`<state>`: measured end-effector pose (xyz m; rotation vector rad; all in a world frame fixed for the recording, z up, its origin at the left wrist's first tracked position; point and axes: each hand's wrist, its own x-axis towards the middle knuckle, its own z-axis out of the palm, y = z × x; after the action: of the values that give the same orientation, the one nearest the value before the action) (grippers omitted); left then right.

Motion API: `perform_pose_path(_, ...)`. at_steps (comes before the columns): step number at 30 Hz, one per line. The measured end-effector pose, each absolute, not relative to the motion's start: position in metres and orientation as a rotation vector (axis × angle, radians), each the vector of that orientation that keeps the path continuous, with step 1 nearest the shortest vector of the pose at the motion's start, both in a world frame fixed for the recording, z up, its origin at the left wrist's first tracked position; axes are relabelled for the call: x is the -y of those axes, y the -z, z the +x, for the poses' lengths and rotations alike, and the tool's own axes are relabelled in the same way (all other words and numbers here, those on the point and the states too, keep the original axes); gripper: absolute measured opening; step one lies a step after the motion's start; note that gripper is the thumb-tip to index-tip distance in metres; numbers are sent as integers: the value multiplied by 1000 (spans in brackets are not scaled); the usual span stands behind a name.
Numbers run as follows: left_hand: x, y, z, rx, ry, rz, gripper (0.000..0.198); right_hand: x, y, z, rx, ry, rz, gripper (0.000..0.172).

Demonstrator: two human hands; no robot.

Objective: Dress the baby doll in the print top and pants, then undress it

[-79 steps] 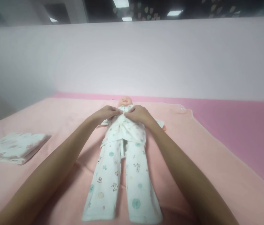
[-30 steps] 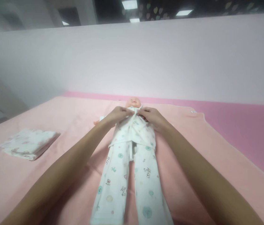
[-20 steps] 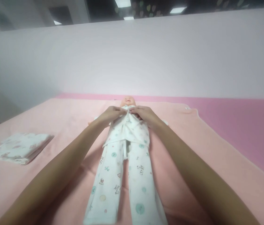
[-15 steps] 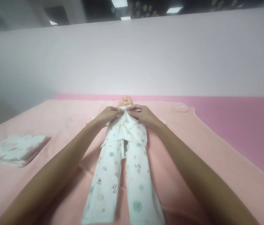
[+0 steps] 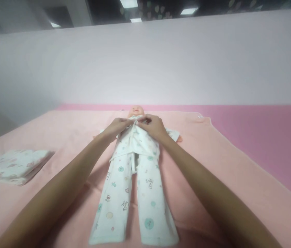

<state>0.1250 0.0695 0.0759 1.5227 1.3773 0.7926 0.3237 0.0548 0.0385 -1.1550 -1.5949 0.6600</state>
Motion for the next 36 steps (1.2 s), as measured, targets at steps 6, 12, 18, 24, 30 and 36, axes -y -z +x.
perform_pose_path(6,-70,-73,127,-1350,-790,1575,46,-59,-32,325,1607,-648,-1138,33)
perform_pose_path(12,-76,-65,127,-1361,-801,1632,36,-60,-29,325,1602,-661,-1142,34)
perform_pose_path(18,-68,-67,135,-1359,-860,1677,27,-57,-31,324,1592,-648,-1159,34)
perform_pose_path(24,-67,-69,135,-1348,-867,1679,24,-54,-32,319,1569,-607,-1153,30)
perform_pose_path(30,-68,-73,131,-1354,-829,1629,26,-55,-26,317,1556,-562,-1104,32)
perform_pose_path(36,-69,-74,126,-1362,-768,1685,27,-56,-23,318,1552,-568,-1085,36)
